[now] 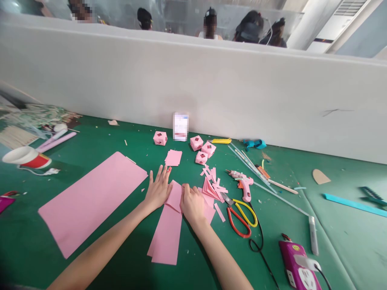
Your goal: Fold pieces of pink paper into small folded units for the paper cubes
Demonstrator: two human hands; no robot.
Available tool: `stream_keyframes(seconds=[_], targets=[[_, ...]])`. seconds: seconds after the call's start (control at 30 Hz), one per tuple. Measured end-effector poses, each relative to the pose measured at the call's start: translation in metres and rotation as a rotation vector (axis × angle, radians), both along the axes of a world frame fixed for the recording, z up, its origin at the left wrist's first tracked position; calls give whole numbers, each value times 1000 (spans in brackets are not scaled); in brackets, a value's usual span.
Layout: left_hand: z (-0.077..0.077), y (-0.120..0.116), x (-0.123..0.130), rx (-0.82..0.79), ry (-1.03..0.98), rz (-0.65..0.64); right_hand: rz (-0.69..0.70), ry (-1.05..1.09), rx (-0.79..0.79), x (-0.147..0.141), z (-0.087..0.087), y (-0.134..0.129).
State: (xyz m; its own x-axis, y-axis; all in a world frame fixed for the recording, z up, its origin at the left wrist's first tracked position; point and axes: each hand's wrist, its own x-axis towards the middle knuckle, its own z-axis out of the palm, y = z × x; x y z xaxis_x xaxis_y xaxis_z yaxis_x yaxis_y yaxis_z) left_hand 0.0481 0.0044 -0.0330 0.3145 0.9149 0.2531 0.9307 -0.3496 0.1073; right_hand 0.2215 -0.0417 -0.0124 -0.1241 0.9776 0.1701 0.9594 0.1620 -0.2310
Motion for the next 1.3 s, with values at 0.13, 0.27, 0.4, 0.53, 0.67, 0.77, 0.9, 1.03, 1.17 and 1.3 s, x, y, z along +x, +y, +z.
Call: stream_keyframes(seconds=[0.13,0.27,0.4,0.53,0.67,0.77,0.9,1.03,1.17,1.3], targets=[[1,0,0,-5,-3,-12,-22,15,5,0,-2,-1],[4,0,-1,-8,-8,-34,-46,62,-16,0,-1,1],[5,0,-2,-8,-13,-50,-96,101,-49,2,2,3],[3,0,-1,-4,-19,-45,-97,72,-50,2,3,3],[2,0,0,4,-21,-34,-80,20,-15,0,4,1],[3,0,0,6,-18,-29,-85,12,-9,-1,4,0],[4,-1,0,1,-20,-27,-95,56,-4,1,3,-3],[5,-1,0,-3,-31,-33,-123,233,-4,5,5,-9],[6,-2,0,0,-38,-33,-174,456,-27,4,11,-18],[6,-2,0,7,-42,-19,-182,499,-25,-1,14,-29]])
